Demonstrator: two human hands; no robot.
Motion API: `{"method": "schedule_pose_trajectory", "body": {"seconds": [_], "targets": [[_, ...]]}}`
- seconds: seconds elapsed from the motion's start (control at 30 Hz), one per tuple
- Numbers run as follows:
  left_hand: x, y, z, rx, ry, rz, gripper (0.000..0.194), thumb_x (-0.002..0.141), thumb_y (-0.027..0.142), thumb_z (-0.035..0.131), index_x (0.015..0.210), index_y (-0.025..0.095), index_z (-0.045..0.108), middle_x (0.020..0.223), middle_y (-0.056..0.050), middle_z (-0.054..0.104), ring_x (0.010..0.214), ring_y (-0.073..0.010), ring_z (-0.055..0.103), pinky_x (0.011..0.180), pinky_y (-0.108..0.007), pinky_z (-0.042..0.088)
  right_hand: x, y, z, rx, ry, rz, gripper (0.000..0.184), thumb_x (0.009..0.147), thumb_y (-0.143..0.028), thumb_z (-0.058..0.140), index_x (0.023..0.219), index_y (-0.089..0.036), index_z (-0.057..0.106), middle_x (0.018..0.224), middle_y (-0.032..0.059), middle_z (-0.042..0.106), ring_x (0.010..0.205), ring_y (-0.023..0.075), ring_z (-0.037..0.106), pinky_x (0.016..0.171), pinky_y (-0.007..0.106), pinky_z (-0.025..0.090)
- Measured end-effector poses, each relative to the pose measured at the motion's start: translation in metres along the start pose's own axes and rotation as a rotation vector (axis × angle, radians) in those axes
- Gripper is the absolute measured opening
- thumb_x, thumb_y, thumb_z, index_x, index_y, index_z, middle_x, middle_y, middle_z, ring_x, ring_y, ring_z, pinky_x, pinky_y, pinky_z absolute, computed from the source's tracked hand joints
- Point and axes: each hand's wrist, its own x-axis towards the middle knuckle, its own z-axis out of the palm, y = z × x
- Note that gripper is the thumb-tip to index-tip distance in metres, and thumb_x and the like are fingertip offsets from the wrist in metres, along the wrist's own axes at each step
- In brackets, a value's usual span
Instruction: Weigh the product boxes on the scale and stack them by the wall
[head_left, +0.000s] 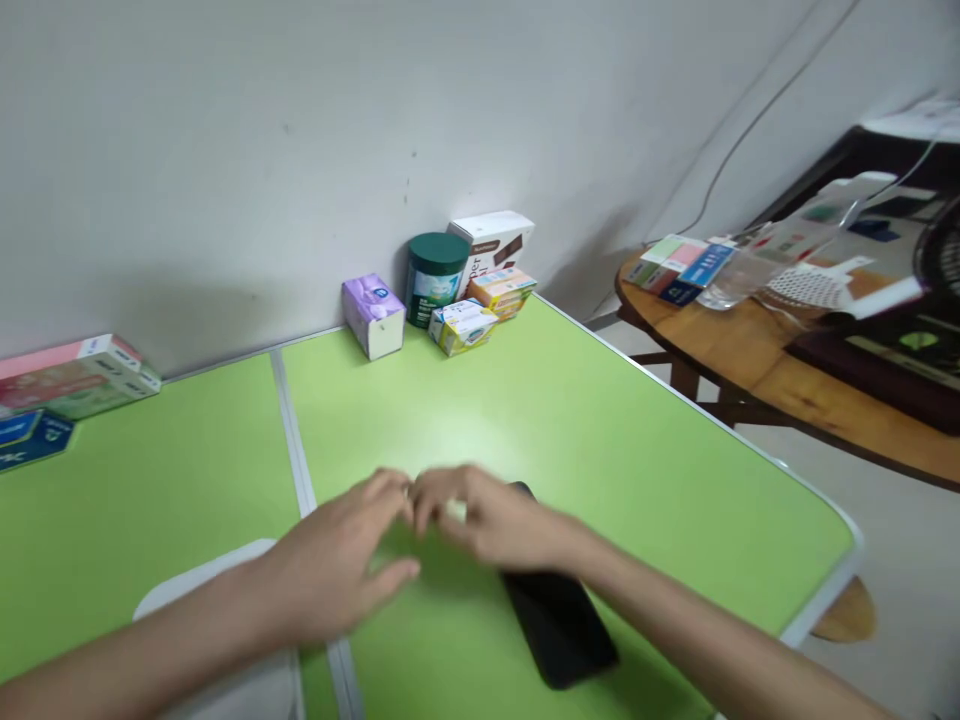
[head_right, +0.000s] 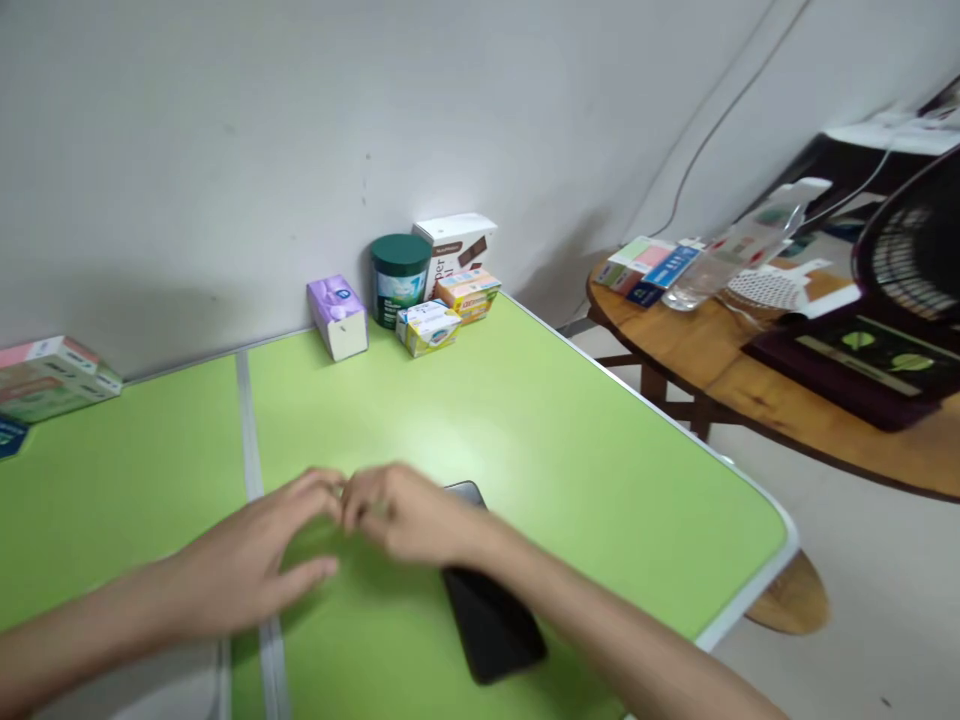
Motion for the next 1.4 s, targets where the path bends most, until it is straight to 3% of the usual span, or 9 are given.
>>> {"method": "schedule_pose_trajectory", "body": {"seconds": [0.13,0.2,0.37,0.53,0.63,0.77,1.0,1.17,1.4], "targets": [[0.103,-0.013,-0.016,-0.348,0.223,-0.003,0.06,0.085,0.033,0.051,0.14,0.017,0.032,0.145,-0.015,0.04,0.13,-0.0269,0.043,0.106,-0.044,0.035,0.024,0.091,-0.088,0.107,0.826,0.305,0.042,0.064,-0.008,0.047,0.101,-0.019,0.065,0.103,0.008,0.068,0.101,0.0231,0.062,0.094,0.045,0.045],[0.158,-0.019,-0.019,-0.502,0.33,-0.028,0.069,0.082,0.02,0.051,0.145,0.013,0.023,0.152,-0.017,0.028,0.139,-0.0258,0.03,0.111,-0.041,0.03,0.04,0.127,-0.121,0.142,1.057,0.341,0.054,0.058,-0.008,0.048,0.109,-0.018,0.061,0.115,0.0098,0.064,0.113,0.0267,0.056,0.1,0.049,0.041],[0.249,-0.024,-0.013,-0.753,0.466,-0.099,0.087,0.069,0.001,0.054,0.147,0.011,0.017,0.155,-0.016,0.022,0.143,-0.0266,0.02,0.115,-0.04,0.022,0.069,0.168,-0.147,0.194,1.104,0.296,0.067,0.053,-0.009,0.048,0.12,-0.015,0.052,0.127,0.011,0.058,0.119,0.0262,0.053,0.103,0.045,0.039],[0.258,-0.037,0.0,-0.769,0.55,-0.058,0.088,0.067,0.003,0.059,0.146,0.017,0.022,0.145,-0.013,0.041,0.131,-0.0255,0.042,0.108,-0.038,0.035,0.054,0.163,-0.129,0.075,1.038,0.377,0.068,0.057,-0.015,0.056,0.125,-0.01,0.049,0.11,0.0122,0.063,0.099,0.0248,0.061,0.09,0.042,0.049],[0.231,-0.053,0.002,-0.666,0.567,-0.074,0.084,0.066,0.008,0.065,0.142,0.016,0.03,0.128,-0.014,0.052,0.107,-0.0237,0.057,0.095,-0.039,0.046,0.034,0.146,-0.116,-0.012,0.818,0.387,0.056,0.057,-0.017,0.063,0.113,-0.016,0.056,0.095,0.0056,0.066,0.086,0.0211,0.061,0.082,0.038,0.051],[0.163,-0.064,-0.007,-0.355,0.467,-0.023,0.042,0.066,0.013,0.067,0.107,0.015,0.061,0.1,-0.008,0.058,0.084,-0.02,0.058,0.081,-0.037,0.051,0.018,0.104,-0.085,0.0,0.558,0.37,0.035,0.06,-0.018,0.065,0.095,-0.017,0.059,0.083,0.0019,0.063,0.076,0.0167,0.059,0.073,0.032,0.05],[-0.023,-0.064,-0.023,-0.098,0.355,-0.012,0.03,0.077,0.021,0.055,0.107,0.02,0.056,0.103,-0.004,0.058,0.09,-0.0177,0.057,0.079,-0.033,0.05,0.02,-0.006,0.009,0.034,0.265,0.206,0.027,0.072,-0.023,0.068,0.096,-0.018,0.057,0.094,0.0032,0.053,0.075,0.0129,0.056,0.069,0.029,0.05],[-0.138,-0.086,-0.004,-0.078,0.37,-0.11,0.032,0.077,0.017,0.054,0.108,0.022,0.054,0.107,-0.003,0.059,0.1,-0.0181,0.057,0.085,-0.032,0.049,0.039,-0.056,0.09,0.043,0.035,0.139,0.026,0.073,-0.016,0.067,0.095,-0.019,0.054,0.088,0.0014,0.055,0.073,0.0131,0.053,0.066,0.028,0.047],[-0.195,-0.126,0.042,-0.21,0.434,-0.254,0.07,0.079,0.024,0.057,0.142,0.027,0.026,0.143,-0.009,0.039,0.128,-0.0245,0.045,0.108,-0.044,0.038,0.053,-0.07,0.14,-0.109,-0.13,0.218,0.045,0.075,-0.021,0.066,0.115,-0.02,0.045,0.1,0.0049,0.054,0.081,0.0164,0.056,0.071,0.032,0.049]]}}
